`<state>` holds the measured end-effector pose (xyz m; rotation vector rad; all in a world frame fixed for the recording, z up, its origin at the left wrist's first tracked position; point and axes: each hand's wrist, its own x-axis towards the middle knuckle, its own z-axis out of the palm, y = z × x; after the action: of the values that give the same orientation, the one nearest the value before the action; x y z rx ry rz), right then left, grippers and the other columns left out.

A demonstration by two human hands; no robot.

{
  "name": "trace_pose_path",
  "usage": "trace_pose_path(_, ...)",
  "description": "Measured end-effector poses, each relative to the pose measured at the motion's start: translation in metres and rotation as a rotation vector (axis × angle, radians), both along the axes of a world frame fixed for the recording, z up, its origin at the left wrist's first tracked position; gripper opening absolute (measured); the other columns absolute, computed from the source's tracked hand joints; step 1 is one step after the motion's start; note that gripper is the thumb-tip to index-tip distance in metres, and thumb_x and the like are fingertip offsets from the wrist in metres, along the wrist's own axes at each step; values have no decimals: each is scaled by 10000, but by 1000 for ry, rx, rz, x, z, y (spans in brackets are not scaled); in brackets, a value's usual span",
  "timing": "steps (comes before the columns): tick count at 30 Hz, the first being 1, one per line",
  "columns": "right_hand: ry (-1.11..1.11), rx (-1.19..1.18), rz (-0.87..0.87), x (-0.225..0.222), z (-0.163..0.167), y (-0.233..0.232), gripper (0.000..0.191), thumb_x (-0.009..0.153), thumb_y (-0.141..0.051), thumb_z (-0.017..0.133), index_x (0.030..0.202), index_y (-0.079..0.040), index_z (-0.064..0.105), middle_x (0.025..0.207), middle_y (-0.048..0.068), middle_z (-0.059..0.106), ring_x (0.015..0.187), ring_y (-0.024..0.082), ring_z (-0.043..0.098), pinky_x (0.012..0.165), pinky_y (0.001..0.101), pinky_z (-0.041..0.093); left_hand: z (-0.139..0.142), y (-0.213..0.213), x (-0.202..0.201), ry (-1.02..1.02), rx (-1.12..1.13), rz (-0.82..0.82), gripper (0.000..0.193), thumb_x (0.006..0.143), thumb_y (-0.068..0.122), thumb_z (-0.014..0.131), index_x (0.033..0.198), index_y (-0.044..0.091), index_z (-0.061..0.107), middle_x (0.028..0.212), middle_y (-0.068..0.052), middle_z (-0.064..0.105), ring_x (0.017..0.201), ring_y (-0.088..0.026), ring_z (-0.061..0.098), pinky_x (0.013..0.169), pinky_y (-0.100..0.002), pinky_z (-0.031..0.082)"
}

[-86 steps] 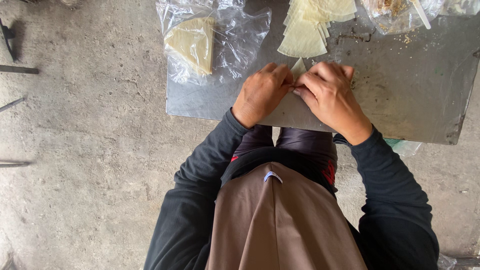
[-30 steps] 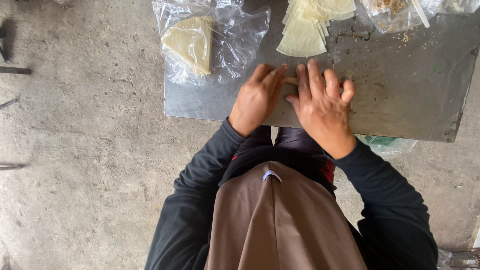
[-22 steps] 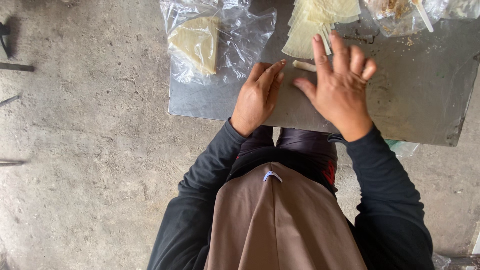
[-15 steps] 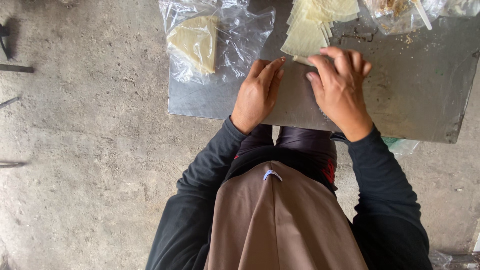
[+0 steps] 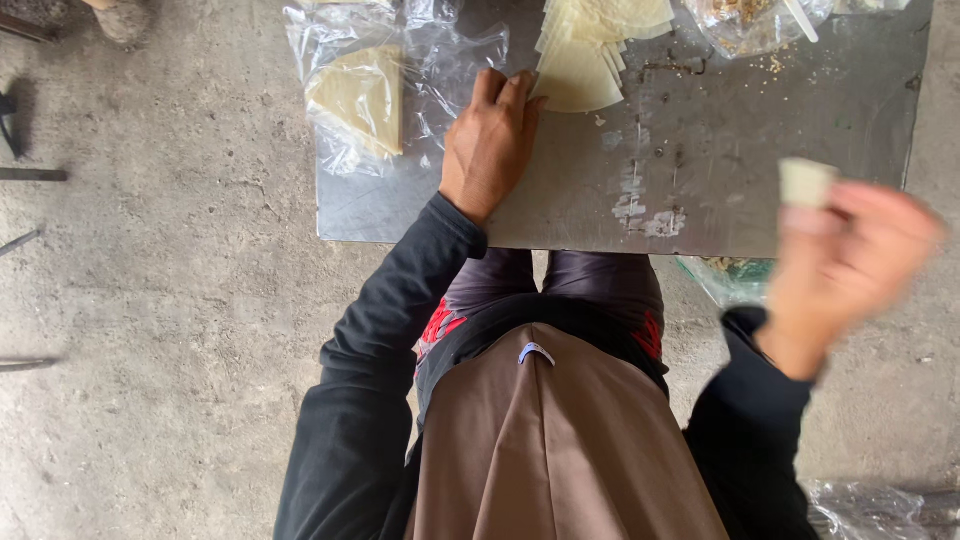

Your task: The person folds thin triangular wrappers into cone shapes, scoops a granular filling into each cone with a small plastic spoon, and seals them by hand. The person repeats this process for multiple units on a metal table.

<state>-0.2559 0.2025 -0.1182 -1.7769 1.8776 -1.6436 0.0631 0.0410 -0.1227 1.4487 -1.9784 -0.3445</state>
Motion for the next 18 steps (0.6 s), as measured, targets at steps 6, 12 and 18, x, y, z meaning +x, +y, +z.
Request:
trace_pose_path(6, -624, -109, -358, -131, -81, 96, 28, 1164, -39, 607, 1177, -40, 632, 960, 67, 637, 811, 126, 606, 718, 260, 523, 2, 4, -2, 13, -44, -17, 208, 960, 249, 750, 1062, 92, 657, 1040, -94, 600, 804, -308, 693, 644, -417, 562)
trace_pose_path(12, -767, 649, -495, -113, -166, 90, 119, 1013, -11, 632, 1105, -49, 697, 911, 49, 699, 700, 76, 619, 576, 208, 470, 5, 6, -10, 23, -40, -23, 144, 956, 211, 766, 1001, 108, 676, 999, -72, 609, 789, -296, 683, 655, -411, 545)
trace_pose_path(18, -297, 819, -682, -128, -180, 39, 141, 1038, -47, 605, 1094, 34, 706, 881, 108, 692, 659, 153, 641, 536, 267, 471, 1, 3, -14, 15, -61, -28, 120, 966, 208, 754, 1006, 122, 682, 1007, -50, 639, 797, -262, 700, 660, -382, 552)
